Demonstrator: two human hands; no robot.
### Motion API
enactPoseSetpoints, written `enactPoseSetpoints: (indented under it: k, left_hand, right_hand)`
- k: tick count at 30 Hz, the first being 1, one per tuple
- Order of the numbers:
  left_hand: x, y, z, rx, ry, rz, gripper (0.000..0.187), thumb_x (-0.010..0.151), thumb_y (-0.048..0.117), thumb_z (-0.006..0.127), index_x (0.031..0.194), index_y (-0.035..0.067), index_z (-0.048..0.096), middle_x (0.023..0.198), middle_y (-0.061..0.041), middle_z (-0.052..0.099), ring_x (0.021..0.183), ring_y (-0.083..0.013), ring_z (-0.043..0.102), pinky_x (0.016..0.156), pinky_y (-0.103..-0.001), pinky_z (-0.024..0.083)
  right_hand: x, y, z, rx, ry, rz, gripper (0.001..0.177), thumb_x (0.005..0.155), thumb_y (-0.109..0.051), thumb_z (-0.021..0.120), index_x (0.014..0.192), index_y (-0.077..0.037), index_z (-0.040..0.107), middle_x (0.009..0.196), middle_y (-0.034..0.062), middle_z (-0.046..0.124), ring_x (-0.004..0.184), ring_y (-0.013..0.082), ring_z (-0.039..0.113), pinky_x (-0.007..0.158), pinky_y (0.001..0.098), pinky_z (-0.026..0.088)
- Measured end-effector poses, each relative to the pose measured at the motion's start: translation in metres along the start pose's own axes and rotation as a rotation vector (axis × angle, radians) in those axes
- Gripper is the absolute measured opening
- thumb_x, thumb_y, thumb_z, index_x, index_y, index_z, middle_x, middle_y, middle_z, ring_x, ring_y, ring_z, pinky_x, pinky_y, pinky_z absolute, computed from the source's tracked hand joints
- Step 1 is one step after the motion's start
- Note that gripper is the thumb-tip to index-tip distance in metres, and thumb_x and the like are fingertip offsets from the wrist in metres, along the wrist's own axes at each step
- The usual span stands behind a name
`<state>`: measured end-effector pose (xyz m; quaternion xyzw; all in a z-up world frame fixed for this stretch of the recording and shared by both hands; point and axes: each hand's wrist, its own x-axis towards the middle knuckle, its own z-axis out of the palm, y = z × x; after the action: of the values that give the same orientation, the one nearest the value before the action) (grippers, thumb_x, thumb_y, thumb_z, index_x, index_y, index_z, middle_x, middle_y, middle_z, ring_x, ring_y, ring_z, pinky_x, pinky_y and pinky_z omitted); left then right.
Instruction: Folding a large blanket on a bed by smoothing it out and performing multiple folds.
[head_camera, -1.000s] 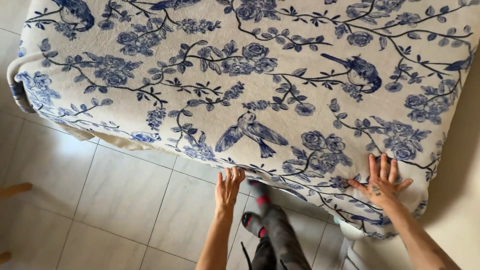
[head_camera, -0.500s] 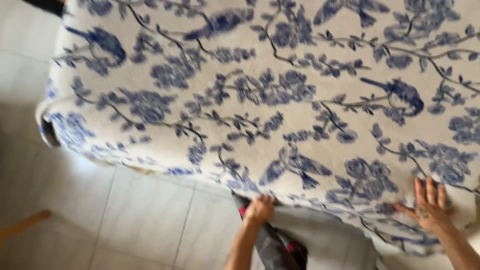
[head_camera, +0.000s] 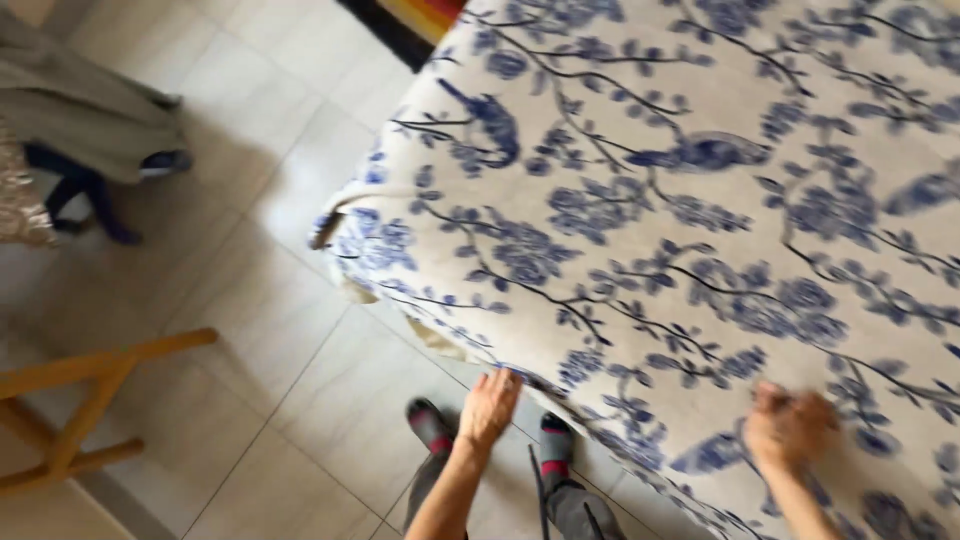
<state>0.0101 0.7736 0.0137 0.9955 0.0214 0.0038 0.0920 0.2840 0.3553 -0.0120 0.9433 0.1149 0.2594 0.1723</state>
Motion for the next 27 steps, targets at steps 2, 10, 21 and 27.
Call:
enactPoseSetpoints:
  k: [2, 10, 21, 27]
  left_hand:
    - [0.002, -0.058, -0.037, 0.15, 0.034, -0.137, 0.027, 0.083, 0.01, 0.046, 0.107, 0.009, 0.059, 0.1, -0.01, 0.055, 0.084, -0.0247, 0.056, 0.075, -0.036, 0.044]
    - [-0.02, -0.234, -0.04, 0.325, -0.067, -0.34, 0.032, 0.087, 0.009, 0.049, 0.118, 0.014, 0.049, 0.118, -0.012, 0.048, 0.108, -0.0278, 0.048, 0.085, -0.041, 0.04]
    - [-0.016, -0.315, 0.016, 0.386, 0.233, 0.039, 0.016, 0.088, 0.013, 0.041, 0.077, 0.018, 0.051, 0.062, 0.006, 0.044, 0.053, -0.0108, 0.04, 0.052, -0.027, 0.032]
    - [-0.068, -0.313, 0.008, 0.065, 0.143, 0.367, 0.018, 0.09, 0.011, 0.039, 0.085, 0.012, 0.056, 0.065, 0.0, 0.052, 0.053, -0.0151, 0.046, 0.048, -0.028, 0.037]
  right_hand:
    - [0.073, -0.117, -0.128, 0.348, -0.738, 0.162, 0.084, 0.099, -0.058, 0.017, 0.143, 0.013, 0.03, 0.148, 0.0321, 0.031, 0.139, 0.0401, 0.024, 0.113, 0.0507, 0.011]
    - [0.084, -0.371, -0.25, 0.532, -0.165, -0.182, 0.075, 0.089, -0.046, 0.048, 0.138, 0.01, 0.042, 0.142, 0.0344, 0.043, 0.134, 0.0446, 0.039, 0.099, 0.0697, 0.024]
    - [0.084, -0.422, -0.29, 0.519, -0.295, -0.158, 0.089, 0.098, -0.057, 0.02, 0.143, 0.018, 0.036, 0.15, 0.0347, 0.03, 0.139, 0.0465, 0.026, 0.108, 0.066, 0.011]
    - [0.118, -0.474, -0.33, 0.548, -0.823, 0.282, 0.098, 0.081, -0.072, 0.015, 0.149, -0.003, 0.0, 0.158, 0.0131, -0.006, 0.146, 0.0275, -0.006, 0.11, 0.0604, -0.007]
